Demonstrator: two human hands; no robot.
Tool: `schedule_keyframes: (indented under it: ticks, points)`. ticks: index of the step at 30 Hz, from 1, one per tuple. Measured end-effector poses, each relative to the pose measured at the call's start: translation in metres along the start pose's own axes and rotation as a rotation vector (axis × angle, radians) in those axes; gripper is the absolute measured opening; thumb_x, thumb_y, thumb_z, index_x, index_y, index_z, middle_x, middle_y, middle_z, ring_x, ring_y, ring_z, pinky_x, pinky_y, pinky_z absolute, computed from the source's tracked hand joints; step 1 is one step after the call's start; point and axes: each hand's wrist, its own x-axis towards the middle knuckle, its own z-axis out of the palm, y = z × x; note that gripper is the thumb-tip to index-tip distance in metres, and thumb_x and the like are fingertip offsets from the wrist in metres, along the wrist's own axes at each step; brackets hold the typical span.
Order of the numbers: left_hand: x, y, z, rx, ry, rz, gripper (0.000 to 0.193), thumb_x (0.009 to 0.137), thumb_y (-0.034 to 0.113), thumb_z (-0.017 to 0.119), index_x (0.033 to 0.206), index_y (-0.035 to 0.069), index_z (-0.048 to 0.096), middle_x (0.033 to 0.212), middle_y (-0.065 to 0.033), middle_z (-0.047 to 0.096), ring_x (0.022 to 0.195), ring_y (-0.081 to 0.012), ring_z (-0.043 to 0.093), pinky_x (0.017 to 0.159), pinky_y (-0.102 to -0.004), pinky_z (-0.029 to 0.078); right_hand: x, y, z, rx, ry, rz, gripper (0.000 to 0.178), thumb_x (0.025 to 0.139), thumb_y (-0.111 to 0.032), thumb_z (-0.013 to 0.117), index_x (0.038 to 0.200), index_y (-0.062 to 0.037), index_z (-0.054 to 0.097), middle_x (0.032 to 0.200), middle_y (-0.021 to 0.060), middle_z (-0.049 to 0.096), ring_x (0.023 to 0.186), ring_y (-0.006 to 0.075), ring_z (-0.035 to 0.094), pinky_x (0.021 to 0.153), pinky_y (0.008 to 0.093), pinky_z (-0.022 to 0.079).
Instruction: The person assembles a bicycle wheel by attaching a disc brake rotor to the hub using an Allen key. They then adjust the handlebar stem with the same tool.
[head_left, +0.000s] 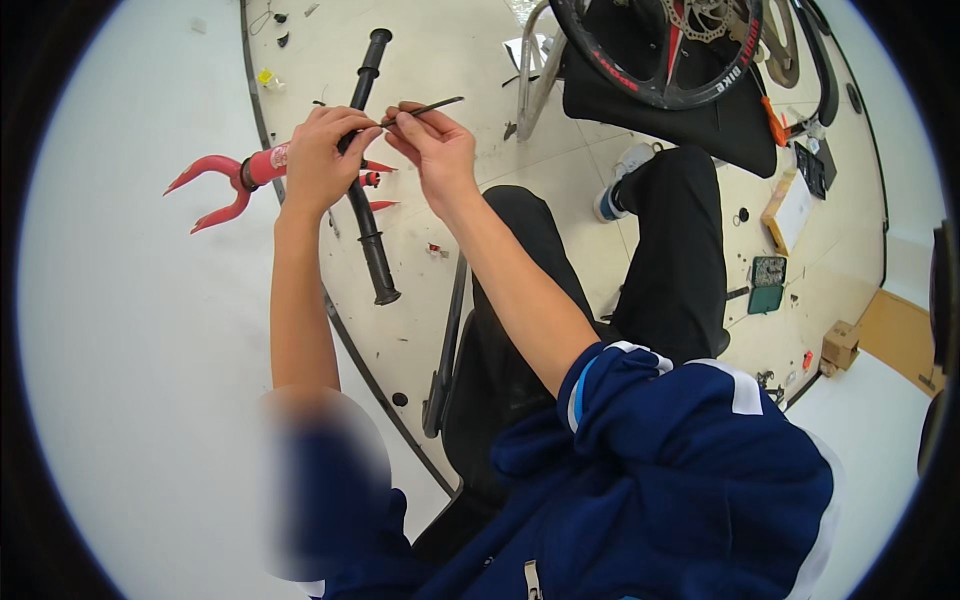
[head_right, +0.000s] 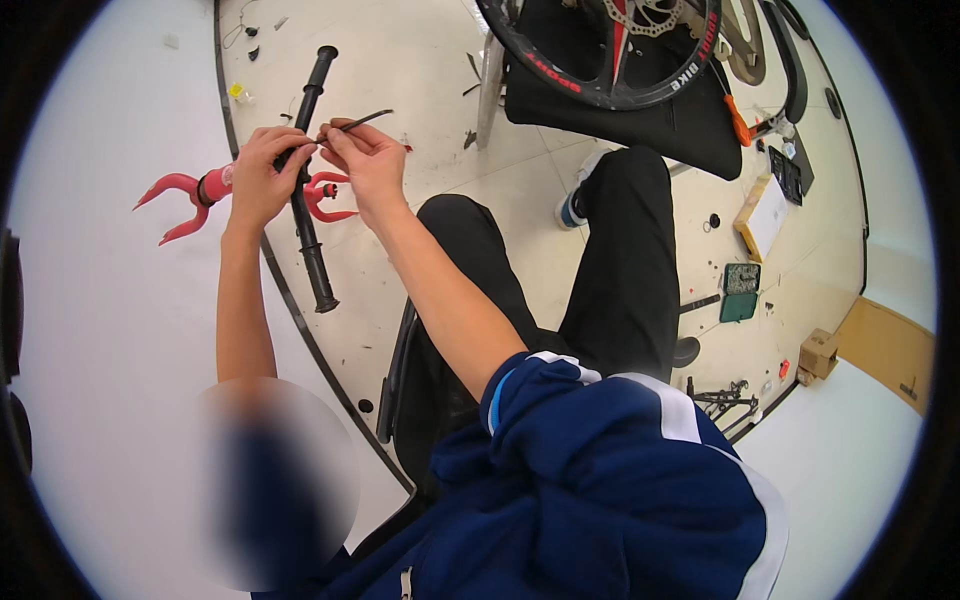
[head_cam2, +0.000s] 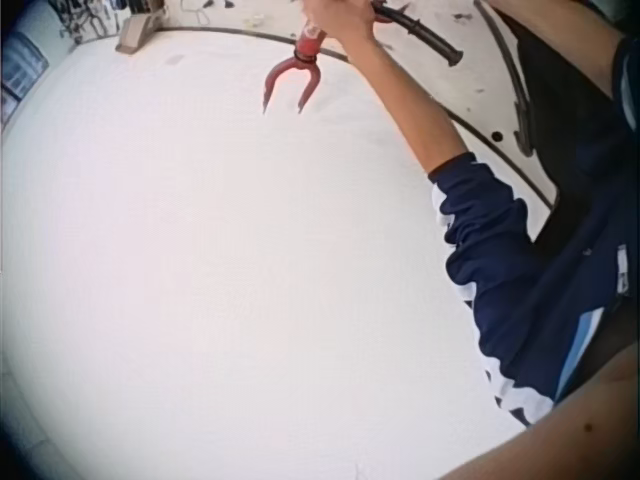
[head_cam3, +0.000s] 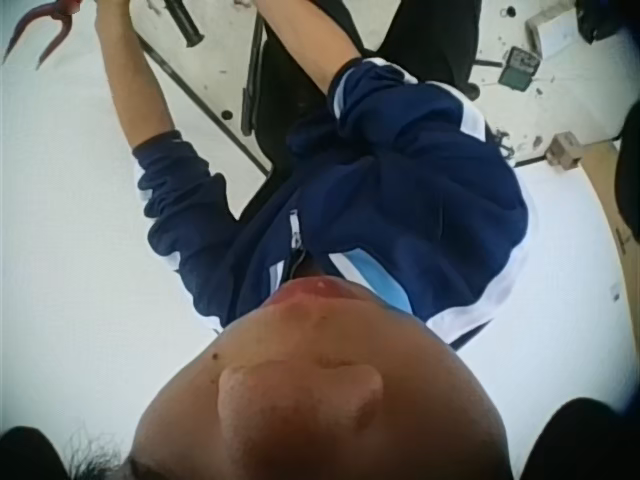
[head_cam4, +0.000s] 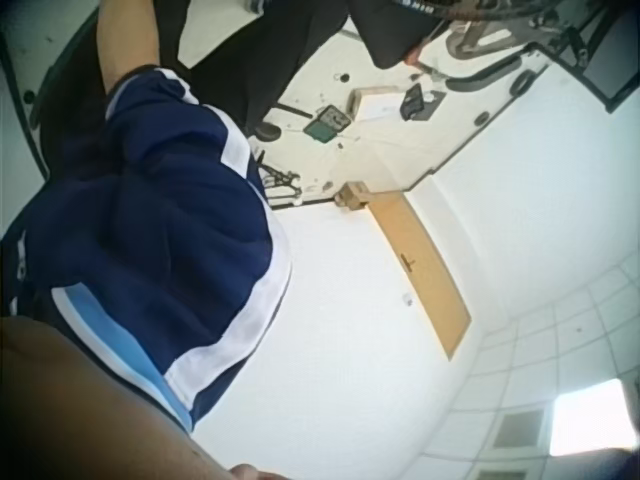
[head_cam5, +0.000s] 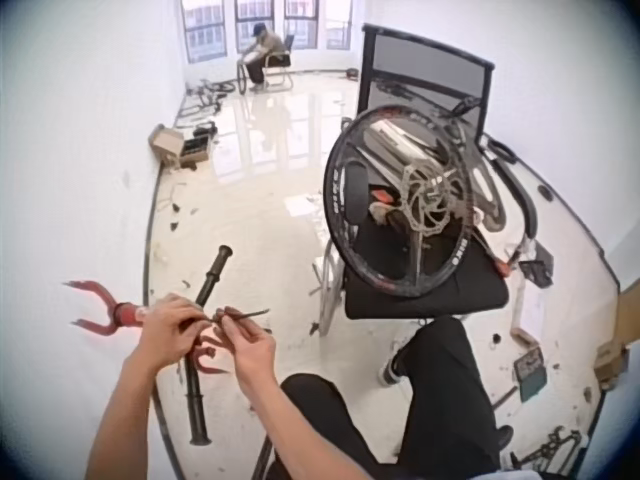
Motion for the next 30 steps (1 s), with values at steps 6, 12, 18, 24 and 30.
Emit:
schedule_keyframes:
  ticks: [6, 12, 18, 24, 30]
  points:
    - [0.003, 0.015, -0.005, -0.038, -0.003, -0.127, 0.021, 0.069, 0.015, 0.084, 0.083, 0.007, 0.071, 0.091, -0.0014, 0.07, 0.087, -0.0226, 0.06, 0.076, -0.0334, 0.049, 0.002, 0.004, -0.003, -0.207, 0.157, 0.05, 0.023, 0.084, -0.015, 0.081, 0.093, 0.0003, 0.066, 0.081, 0.0084, 0.069, 0.074, 0.0174, 0.068, 0.074, 0.0296, 0.059]
    - [-0.002, 0.0, 0.002, -0.036, 0.053, -0.003, 0.013, 0.074, 0.014, 0.08, 0.082, 0.007, 0.072, 0.087, 0.0001, 0.071, 0.087, -0.0223, 0.061, 0.077, -0.0353, 0.048, 0.001, 0.008, -0.004, -0.058, -0.048, -0.017, 0.028, 0.095, -0.01, 0.067, 0.117, 0.0059, 0.06, 0.113, 0.0161, 0.068, 0.102, 0.0215, 0.068, 0.089, 0.033, 0.058]
    - [-0.002, -0.002, 0.003, -0.013, 0.057, 0.02, 0.014, 0.076, 0.017, 0.079, 0.087, 0.009, 0.074, 0.09, 0.0005, 0.071, 0.089, -0.0222, 0.062, 0.08, -0.0366, 0.047, -0.001, 0.006, 0.003, 0.056, -0.019, 0.046, 0.026, 0.097, -0.01, 0.063, 0.118, 0.0051, 0.06, 0.114, 0.0159, 0.068, 0.103, 0.0214, 0.068, 0.095, 0.0327, 0.057]
    - [0.002, 0.011, -0.006, -0.01, -0.028, -0.11, 0.024, 0.07, 0.009, 0.083, 0.091, 0.004, 0.073, 0.099, -0.0054, 0.069, 0.096, -0.0233, 0.061, 0.083, -0.0343, 0.05, 0.004, 0.013, 0.005, -0.071, 0.146, 0.035, 0.023, 0.091, -0.009, 0.072, 0.104, 0.0082, 0.065, 0.093, 0.014, 0.072, 0.087, 0.0211, 0.072, 0.079, 0.0302, 0.061]
    - [-0.005, -0.003, 0.0, -0.065, 0.01, -0.047, 0.014, 0.073, 0.011, 0.079, 0.085, 0.005, 0.074, 0.09, -0.0015, 0.07, 0.092, -0.0231, 0.062, 0.082, -0.0359, 0.05, -0.004, 0.012, 0.005, 0.01, 0.024, 0.016, 0.025, 0.093, -0.009, 0.069, 0.113, 0.006, 0.062, 0.105, 0.0142, 0.07, 0.097, 0.0219, 0.07, 0.09, 0.0335, 0.057]
